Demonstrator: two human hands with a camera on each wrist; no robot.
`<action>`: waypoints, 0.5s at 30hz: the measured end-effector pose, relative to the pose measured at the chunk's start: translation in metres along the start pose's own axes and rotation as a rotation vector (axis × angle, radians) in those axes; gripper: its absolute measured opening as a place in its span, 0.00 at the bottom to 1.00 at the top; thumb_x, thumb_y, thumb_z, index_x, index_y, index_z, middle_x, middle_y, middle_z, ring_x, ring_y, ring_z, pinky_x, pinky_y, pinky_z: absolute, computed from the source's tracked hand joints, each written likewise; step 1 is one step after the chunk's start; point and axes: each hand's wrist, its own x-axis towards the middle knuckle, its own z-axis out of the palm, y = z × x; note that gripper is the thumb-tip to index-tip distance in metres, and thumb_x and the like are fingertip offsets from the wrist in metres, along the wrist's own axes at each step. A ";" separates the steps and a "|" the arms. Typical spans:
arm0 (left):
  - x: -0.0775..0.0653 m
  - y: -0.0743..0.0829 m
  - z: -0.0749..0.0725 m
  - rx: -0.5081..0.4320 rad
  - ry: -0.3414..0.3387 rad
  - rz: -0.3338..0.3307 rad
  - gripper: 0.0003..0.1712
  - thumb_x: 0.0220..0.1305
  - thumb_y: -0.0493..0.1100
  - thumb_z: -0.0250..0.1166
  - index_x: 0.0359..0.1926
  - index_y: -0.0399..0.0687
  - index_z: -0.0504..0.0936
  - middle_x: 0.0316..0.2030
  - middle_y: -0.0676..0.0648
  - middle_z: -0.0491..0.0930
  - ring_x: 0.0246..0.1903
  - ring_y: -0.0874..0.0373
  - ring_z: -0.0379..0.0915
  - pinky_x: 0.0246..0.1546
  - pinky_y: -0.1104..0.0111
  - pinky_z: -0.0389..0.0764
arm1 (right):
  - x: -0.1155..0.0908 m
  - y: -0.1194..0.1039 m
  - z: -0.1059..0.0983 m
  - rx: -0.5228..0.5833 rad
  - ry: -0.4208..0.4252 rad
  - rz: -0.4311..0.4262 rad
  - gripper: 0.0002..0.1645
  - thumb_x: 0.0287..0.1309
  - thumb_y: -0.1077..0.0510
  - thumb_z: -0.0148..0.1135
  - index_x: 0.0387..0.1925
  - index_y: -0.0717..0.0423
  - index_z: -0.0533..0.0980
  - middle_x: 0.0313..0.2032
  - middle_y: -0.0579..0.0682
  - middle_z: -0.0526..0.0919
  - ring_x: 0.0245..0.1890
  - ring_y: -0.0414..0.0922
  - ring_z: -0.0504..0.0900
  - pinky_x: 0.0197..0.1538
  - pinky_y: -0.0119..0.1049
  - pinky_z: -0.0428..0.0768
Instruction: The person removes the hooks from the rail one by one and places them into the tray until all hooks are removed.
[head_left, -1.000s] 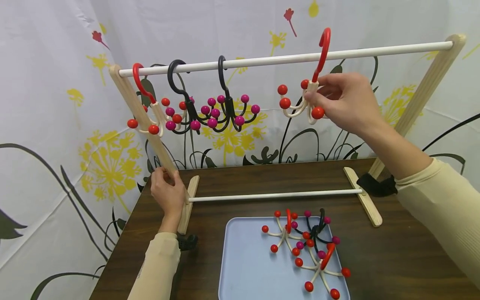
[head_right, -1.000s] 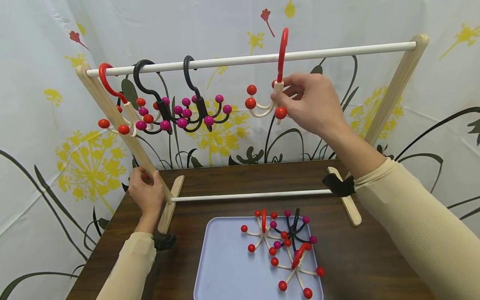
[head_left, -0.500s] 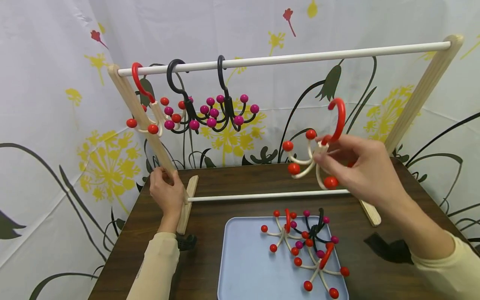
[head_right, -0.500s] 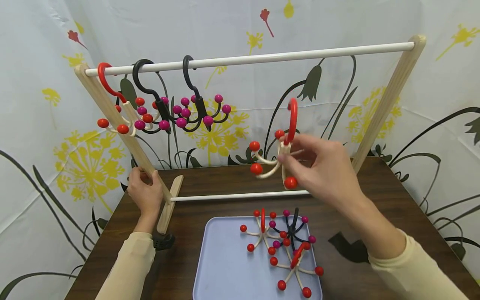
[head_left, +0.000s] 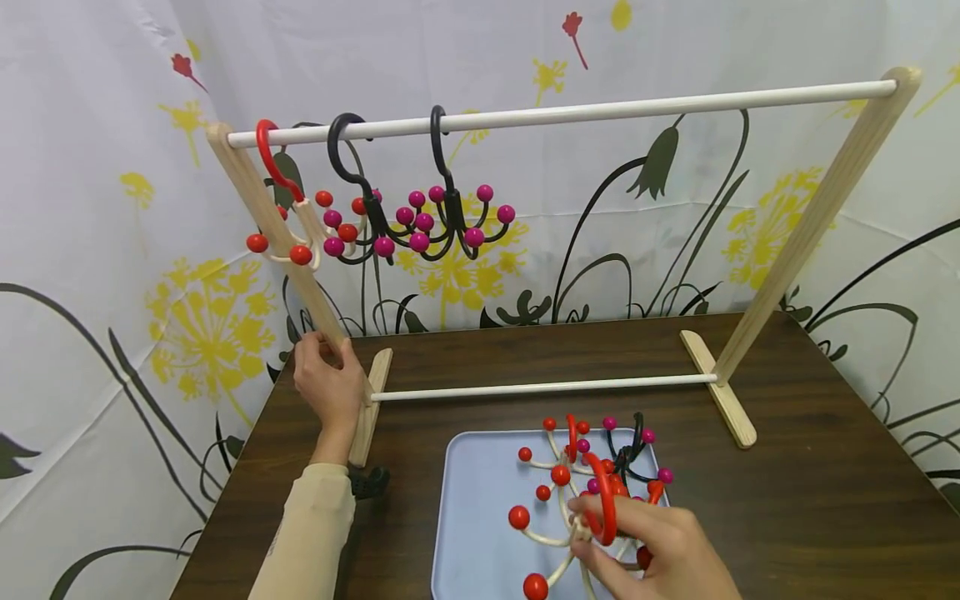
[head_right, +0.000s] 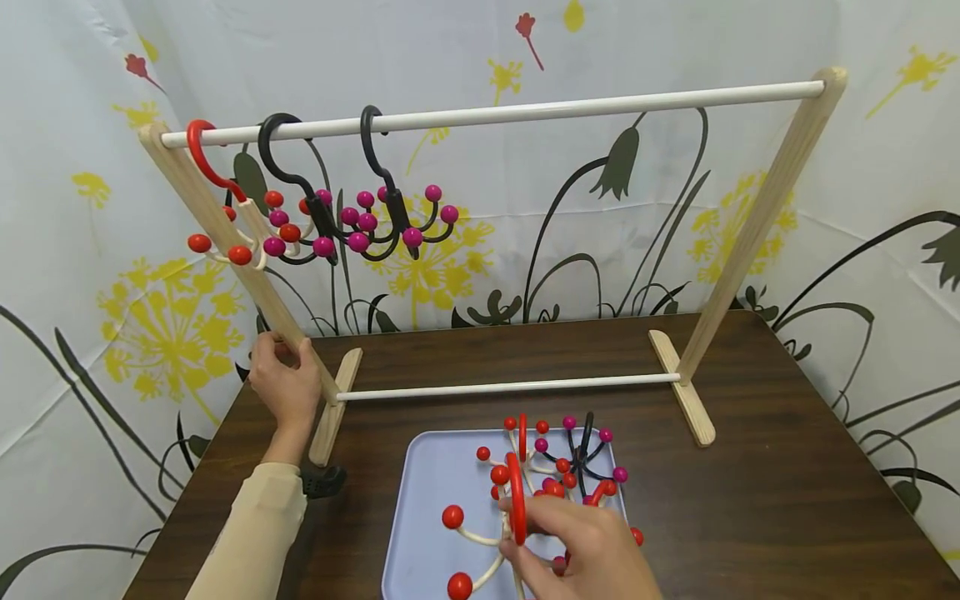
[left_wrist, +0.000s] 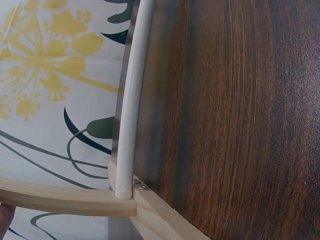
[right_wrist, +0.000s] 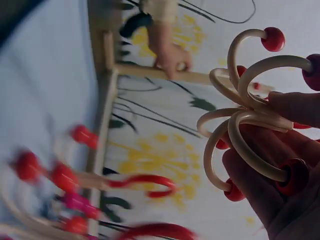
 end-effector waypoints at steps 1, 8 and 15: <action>0.000 0.000 0.001 0.004 -0.001 -0.003 0.10 0.56 0.38 0.67 0.36 0.39 0.76 0.29 0.39 0.73 0.30 0.47 0.72 0.28 0.63 0.74 | -0.005 0.003 0.008 0.013 -0.013 0.061 0.17 0.51 0.54 0.71 0.45 0.45 0.81 0.34 0.38 0.86 0.22 0.29 0.74 0.20 0.25 0.72; 0.000 0.001 0.004 0.004 -0.005 0.001 0.11 0.56 0.40 0.67 0.37 0.39 0.77 0.30 0.39 0.73 0.31 0.49 0.73 0.26 0.69 0.72 | -0.030 0.031 0.056 -0.038 0.062 0.261 0.13 0.49 0.54 0.73 0.38 0.48 0.83 0.30 0.34 0.85 0.29 0.30 0.82 0.33 0.30 0.82; 0.000 -0.001 0.002 0.017 0.014 0.001 0.11 0.56 0.40 0.67 0.36 0.39 0.77 0.29 0.39 0.74 0.30 0.49 0.73 0.25 0.69 0.72 | -0.045 0.045 0.068 -0.172 0.003 0.318 0.16 0.50 0.52 0.71 0.42 0.51 0.84 0.32 0.32 0.84 0.31 0.29 0.82 0.35 0.28 0.81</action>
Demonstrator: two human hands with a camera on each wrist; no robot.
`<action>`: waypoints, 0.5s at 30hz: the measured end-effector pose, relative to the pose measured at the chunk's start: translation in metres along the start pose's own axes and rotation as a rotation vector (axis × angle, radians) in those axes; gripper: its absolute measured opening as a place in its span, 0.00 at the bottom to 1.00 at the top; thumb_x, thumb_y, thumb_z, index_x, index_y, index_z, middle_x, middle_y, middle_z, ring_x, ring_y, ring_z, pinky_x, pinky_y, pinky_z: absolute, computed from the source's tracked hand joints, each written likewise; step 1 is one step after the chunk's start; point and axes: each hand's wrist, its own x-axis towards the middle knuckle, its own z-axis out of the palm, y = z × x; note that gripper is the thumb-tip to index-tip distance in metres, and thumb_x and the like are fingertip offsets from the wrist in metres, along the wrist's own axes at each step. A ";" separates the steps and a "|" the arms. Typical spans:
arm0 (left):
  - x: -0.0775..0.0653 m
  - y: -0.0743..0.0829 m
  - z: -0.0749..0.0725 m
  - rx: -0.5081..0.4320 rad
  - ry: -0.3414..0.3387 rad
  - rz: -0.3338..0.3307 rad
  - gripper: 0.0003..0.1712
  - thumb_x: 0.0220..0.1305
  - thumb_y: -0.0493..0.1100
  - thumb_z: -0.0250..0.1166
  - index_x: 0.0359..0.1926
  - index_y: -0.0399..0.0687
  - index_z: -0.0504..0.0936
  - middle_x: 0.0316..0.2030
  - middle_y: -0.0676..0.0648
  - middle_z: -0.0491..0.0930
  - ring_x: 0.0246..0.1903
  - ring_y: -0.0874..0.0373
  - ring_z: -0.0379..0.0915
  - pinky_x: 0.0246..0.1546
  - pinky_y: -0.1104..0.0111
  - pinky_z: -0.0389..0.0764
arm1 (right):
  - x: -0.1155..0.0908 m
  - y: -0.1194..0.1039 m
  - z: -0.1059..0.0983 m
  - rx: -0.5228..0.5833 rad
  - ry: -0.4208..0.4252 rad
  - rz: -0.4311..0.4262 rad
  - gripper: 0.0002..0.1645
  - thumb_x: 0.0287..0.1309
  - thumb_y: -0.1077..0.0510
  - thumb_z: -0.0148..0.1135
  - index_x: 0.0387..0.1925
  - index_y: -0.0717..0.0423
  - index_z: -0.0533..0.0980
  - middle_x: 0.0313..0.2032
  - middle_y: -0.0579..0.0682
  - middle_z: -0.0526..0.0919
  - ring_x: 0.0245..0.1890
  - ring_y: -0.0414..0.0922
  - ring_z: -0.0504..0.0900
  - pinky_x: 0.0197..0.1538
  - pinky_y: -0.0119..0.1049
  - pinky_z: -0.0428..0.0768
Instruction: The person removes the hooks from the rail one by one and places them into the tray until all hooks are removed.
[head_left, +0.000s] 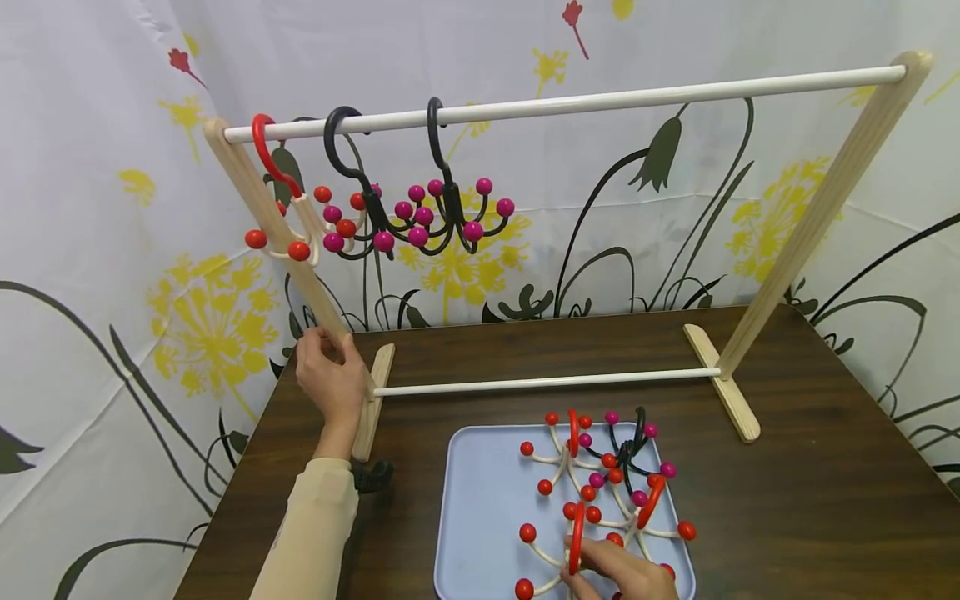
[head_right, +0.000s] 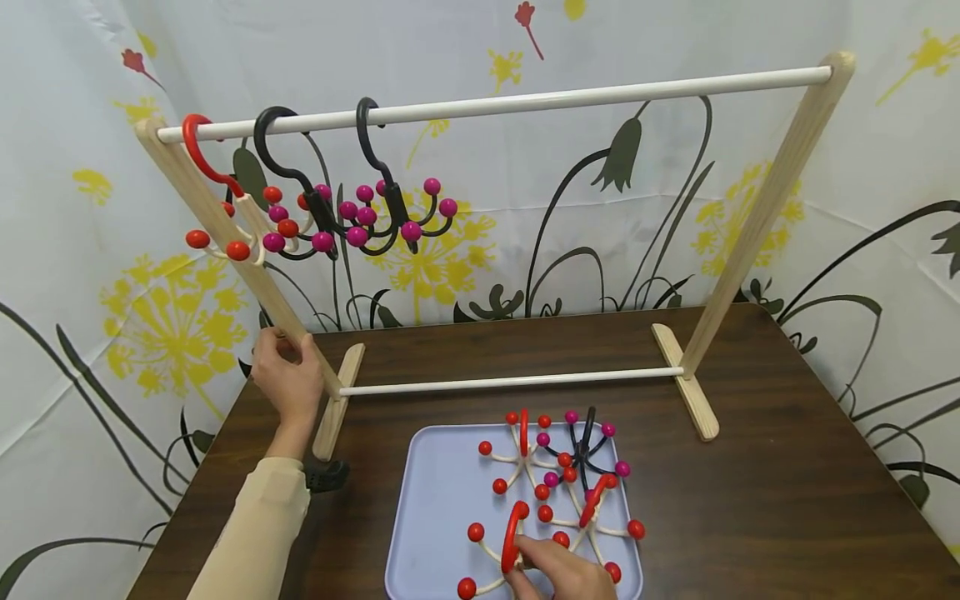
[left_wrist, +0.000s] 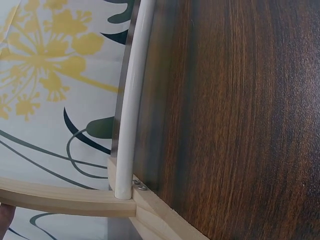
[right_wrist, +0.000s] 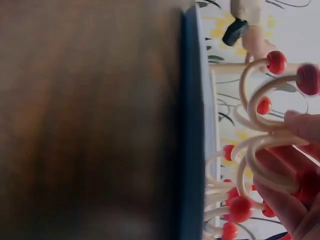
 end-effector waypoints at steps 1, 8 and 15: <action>0.000 0.000 0.000 0.001 -0.004 -0.001 0.11 0.56 0.40 0.67 0.37 0.39 0.77 0.29 0.39 0.74 0.30 0.49 0.73 0.25 0.69 0.72 | -0.001 0.001 0.001 -0.011 -0.001 0.005 0.16 0.50 0.53 0.71 0.43 0.51 0.84 0.32 0.31 0.83 0.32 0.29 0.82 0.35 0.27 0.81; 0.000 0.001 -0.001 -0.007 -0.016 0.001 0.10 0.56 0.39 0.66 0.37 0.38 0.76 0.29 0.39 0.73 0.30 0.48 0.72 0.26 0.64 0.74 | -0.005 0.006 0.005 -0.113 0.091 0.019 0.17 0.44 0.55 0.75 0.40 0.50 0.84 0.31 0.32 0.84 0.28 0.28 0.80 0.32 0.25 0.79; 0.000 0.000 -0.001 -0.010 -0.013 0.007 0.11 0.56 0.39 0.67 0.37 0.38 0.76 0.29 0.39 0.73 0.31 0.48 0.73 0.27 0.63 0.73 | -0.001 0.015 -0.004 -0.250 0.080 -0.070 0.18 0.43 0.54 0.75 0.40 0.48 0.83 0.29 0.32 0.83 0.27 0.29 0.79 0.32 0.26 0.79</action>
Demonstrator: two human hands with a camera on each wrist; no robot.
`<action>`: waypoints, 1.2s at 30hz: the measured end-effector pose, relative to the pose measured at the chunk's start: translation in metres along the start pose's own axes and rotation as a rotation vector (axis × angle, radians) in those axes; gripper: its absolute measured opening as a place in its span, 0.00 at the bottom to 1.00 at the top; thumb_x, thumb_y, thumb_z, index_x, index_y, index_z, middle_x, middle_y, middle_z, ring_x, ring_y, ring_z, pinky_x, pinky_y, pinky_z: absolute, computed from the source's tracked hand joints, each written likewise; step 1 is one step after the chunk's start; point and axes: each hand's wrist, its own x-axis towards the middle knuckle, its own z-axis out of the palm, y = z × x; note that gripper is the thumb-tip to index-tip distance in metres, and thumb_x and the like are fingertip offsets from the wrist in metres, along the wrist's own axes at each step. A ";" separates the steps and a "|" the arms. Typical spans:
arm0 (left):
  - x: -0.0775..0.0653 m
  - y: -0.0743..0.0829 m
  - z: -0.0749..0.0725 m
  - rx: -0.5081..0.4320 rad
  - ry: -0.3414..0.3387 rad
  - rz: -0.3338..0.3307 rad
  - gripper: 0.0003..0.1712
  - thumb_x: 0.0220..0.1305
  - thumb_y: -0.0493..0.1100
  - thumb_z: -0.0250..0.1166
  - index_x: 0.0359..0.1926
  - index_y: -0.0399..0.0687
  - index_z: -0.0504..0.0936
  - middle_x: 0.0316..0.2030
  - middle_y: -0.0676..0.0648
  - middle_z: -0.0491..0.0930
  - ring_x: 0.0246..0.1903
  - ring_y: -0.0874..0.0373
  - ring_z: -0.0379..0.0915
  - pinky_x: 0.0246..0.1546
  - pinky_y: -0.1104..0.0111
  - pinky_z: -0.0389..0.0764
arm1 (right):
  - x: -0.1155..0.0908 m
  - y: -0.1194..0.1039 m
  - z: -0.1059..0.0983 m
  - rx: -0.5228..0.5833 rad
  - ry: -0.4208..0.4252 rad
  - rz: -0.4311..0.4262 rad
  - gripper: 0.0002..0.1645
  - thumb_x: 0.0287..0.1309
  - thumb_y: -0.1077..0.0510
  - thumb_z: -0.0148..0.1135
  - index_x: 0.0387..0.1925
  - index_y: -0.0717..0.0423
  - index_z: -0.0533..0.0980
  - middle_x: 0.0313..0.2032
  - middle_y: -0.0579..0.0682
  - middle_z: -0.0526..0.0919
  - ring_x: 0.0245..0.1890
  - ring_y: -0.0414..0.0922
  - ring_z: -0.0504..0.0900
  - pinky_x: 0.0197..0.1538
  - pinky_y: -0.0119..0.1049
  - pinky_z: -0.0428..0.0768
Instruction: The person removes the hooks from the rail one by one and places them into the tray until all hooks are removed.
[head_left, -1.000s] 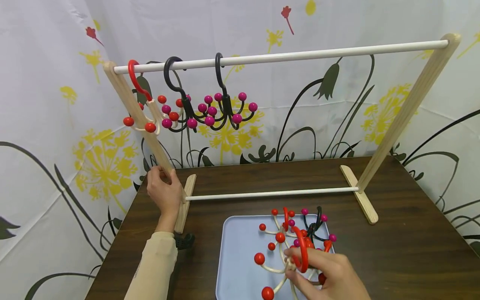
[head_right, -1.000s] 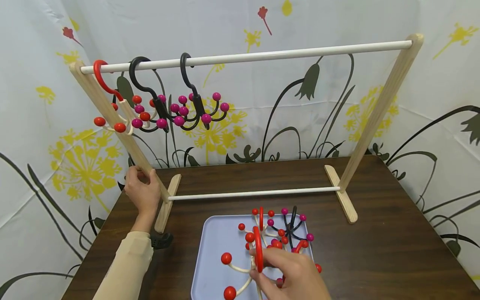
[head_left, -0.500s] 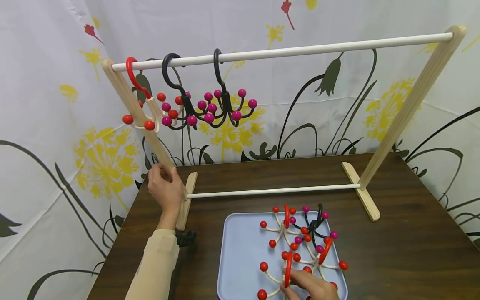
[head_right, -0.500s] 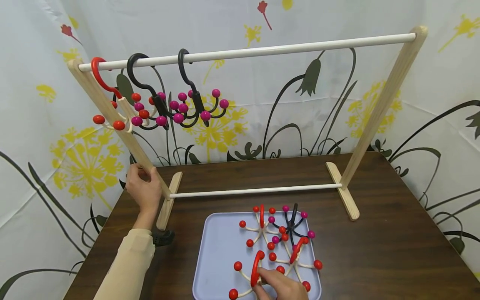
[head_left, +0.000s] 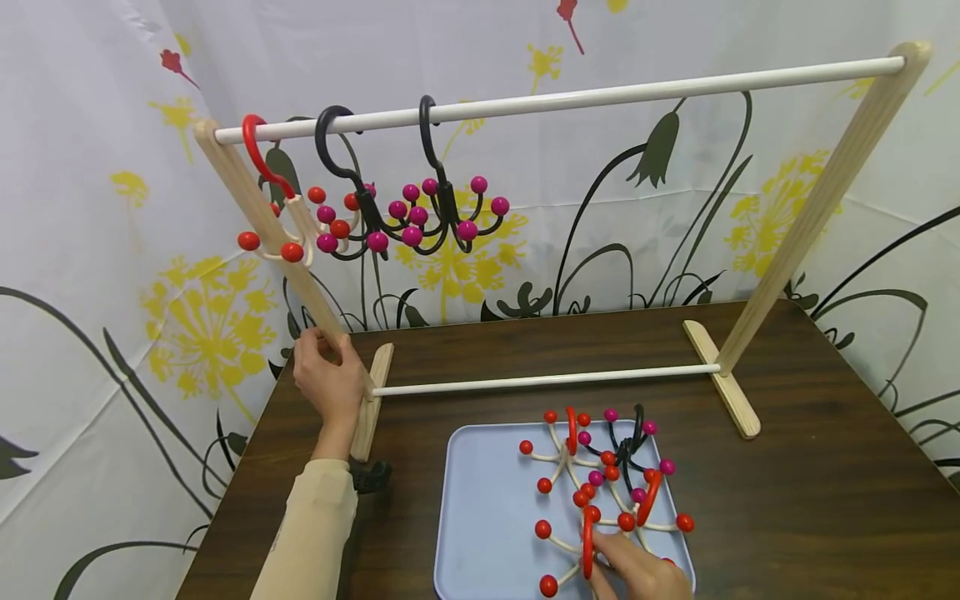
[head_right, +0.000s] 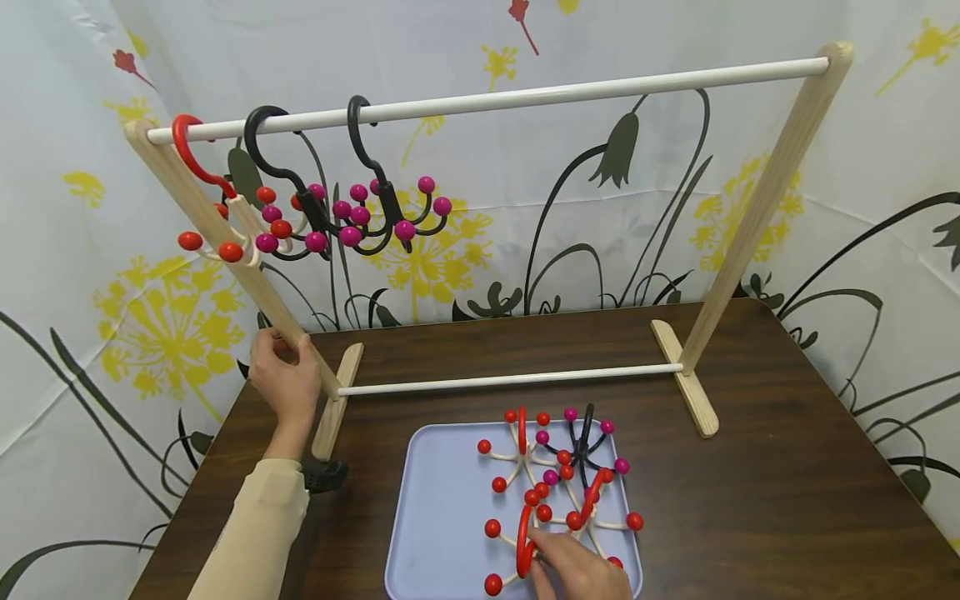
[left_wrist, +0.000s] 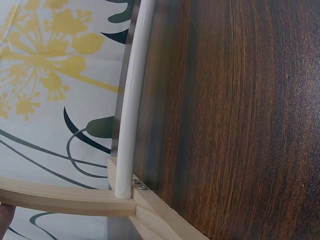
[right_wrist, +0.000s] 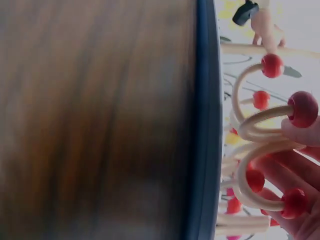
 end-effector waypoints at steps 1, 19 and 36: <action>0.000 0.000 0.000 -0.002 0.002 0.003 0.11 0.56 0.39 0.67 0.37 0.38 0.76 0.29 0.39 0.73 0.30 0.48 0.73 0.27 0.63 0.73 | 0.001 0.002 -0.001 0.005 -0.017 -0.004 0.16 0.44 0.55 0.75 0.39 0.48 0.82 0.29 0.32 0.82 0.26 0.28 0.78 0.31 0.26 0.79; 0.000 0.001 0.000 -0.012 -0.004 -0.009 0.10 0.56 0.38 0.66 0.38 0.38 0.77 0.29 0.38 0.73 0.31 0.46 0.71 0.29 0.62 0.73 | 0.004 0.031 -0.013 0.169 -0.396 0.306 0.20 0.53 0.40 0.65 0.42 0.48 0.81 0.30 0.38 0.83 0.25 0.33 0.74 0.26 0.28 0.72; 0.000 0.000 0.001 -0.016 -0.004 -0.005 0.10 0.55 0.37 0.67 0.37 0.38 0.76 0.29 0.38 0.73 0.31 0.46 0.71 0.30 0.61 0.72 | 0.010 0.035 -0.019 0.045 -0.482 0.205 0.17 0.56 0.36 0.60 0.38 0.41 0.79 0.36 0.42 0.83 0.30 0.40 0.79 0.35 0.45 0.82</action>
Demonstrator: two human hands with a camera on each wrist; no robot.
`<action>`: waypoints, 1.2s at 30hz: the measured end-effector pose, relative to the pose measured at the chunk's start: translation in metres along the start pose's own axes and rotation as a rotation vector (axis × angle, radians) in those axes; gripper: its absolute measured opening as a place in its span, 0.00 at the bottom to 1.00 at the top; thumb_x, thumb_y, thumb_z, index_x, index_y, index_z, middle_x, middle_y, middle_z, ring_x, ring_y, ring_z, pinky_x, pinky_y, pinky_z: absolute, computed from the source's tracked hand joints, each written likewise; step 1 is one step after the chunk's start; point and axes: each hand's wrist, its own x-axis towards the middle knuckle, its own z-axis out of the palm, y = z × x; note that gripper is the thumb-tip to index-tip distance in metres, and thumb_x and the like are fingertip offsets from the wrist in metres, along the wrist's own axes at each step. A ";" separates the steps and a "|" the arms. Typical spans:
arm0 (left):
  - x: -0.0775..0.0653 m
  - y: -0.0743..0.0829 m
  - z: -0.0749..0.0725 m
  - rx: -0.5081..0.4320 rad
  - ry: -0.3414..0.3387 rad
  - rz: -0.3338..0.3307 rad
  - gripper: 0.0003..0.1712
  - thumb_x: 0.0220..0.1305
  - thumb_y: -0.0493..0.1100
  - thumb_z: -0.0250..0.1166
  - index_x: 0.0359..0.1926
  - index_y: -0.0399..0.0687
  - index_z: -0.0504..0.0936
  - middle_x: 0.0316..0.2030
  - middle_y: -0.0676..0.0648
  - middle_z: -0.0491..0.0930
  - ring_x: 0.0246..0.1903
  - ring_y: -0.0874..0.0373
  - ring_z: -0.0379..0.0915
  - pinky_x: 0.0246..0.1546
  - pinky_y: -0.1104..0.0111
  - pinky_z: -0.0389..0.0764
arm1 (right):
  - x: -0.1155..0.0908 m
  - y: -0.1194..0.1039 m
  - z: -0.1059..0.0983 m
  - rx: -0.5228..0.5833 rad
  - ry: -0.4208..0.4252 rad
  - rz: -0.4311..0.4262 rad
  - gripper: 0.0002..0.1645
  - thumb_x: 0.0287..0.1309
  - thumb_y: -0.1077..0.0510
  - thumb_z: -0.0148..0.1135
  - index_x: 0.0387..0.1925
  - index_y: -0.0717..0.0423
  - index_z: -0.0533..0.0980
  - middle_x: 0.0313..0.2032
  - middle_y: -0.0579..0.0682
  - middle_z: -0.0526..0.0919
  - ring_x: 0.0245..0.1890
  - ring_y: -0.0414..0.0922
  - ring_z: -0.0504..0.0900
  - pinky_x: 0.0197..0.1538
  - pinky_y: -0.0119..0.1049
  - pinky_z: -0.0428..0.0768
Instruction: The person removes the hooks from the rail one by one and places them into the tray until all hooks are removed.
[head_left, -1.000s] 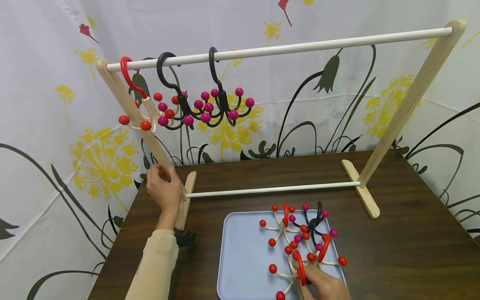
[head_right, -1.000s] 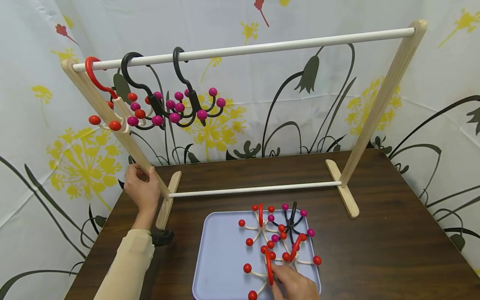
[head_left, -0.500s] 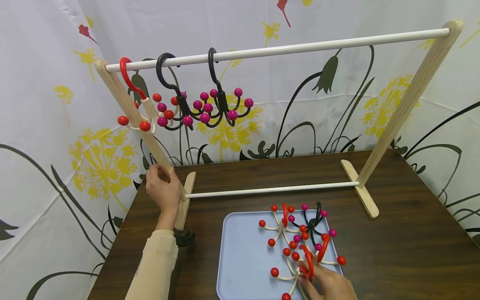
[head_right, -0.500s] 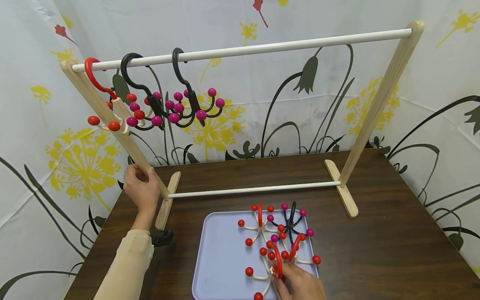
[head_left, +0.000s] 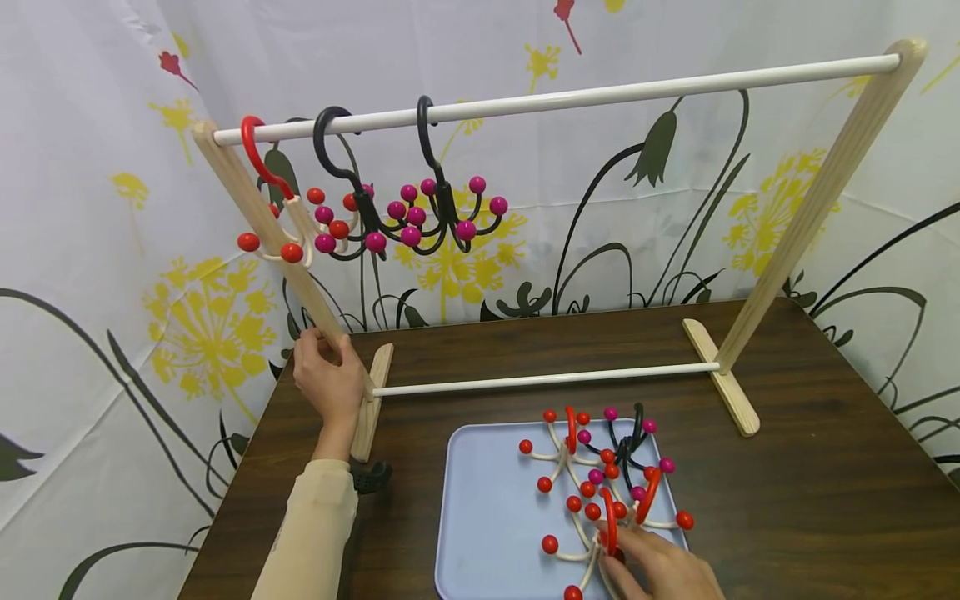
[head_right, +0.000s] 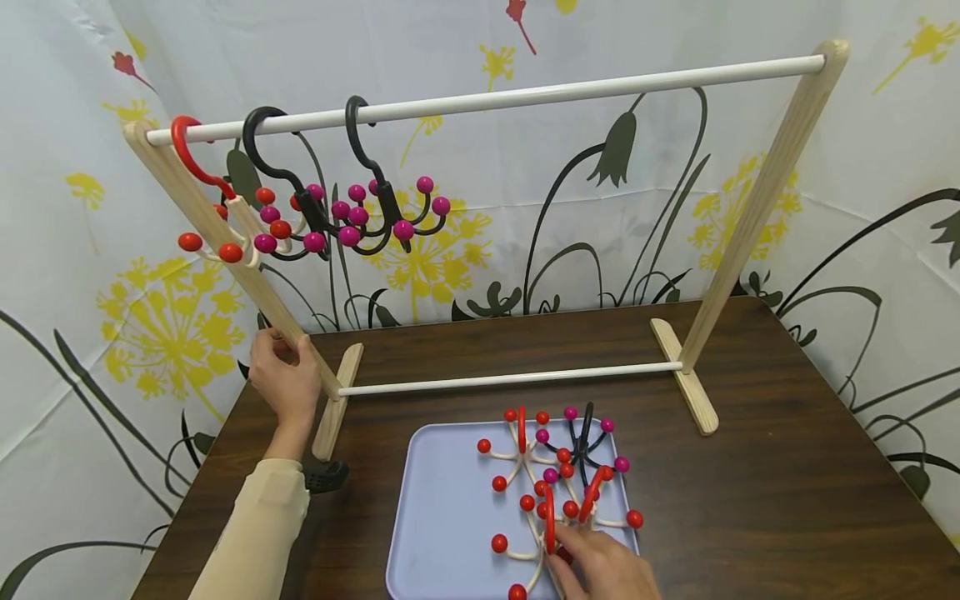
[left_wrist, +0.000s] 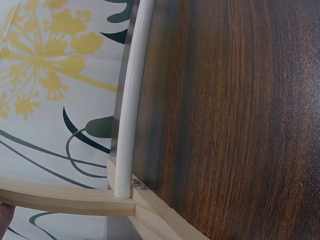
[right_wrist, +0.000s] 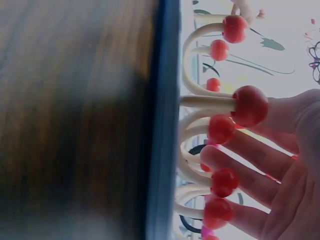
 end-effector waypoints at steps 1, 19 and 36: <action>0.000 0.000 0.000 0.001 0.003 0.001 0.10 0.55 0.37 0.67 0.37 0.38 0.76 0.29 0.38 0.73 0.31 0.46 0.71 0.30 0.61 0.72 | -0.002 0.001 -0.001 0.008 -0.005 0.002 0.17 0.56 0.36 0.60 0.38 0.41 0.79 0.37 0.41 0.83 0.31 0.40 0.79 0.36 0.46 0.82; 0.000 0.001 0.002 -0.009 0.024 0.013 0.11 0.54 0.38 0.67 0.36 0.37 0.76 0.28 0.38 0.72 0.30 0.46 0.70 0.27 0.62 0.71 | -0.037 -0.027 -0.092 -0.139 0.122 -0.402 0.24 0.56 0.40 0.63 0.54 0.37 0.77 0.46 0.37 0.83 0.38 0.37 0.82 0.36 0.34 0.83; 0.000 0.000 0.001 0.016 0.018 -0.016 0.10 0.55 0.38 0.67 0.37 0.39 0.76 0.28 0.38 0.72 0.29 0.46 0.71 0.30 0.58 0.72 | 0.086 -0.149 -0.206 0.104 0.618 -0.840 0.22 0.56 0.59 0.67 0.54 0.53 0.79 0.52 0.46 0.82 0.55 0.41 0.77 0.58 0.40 0.73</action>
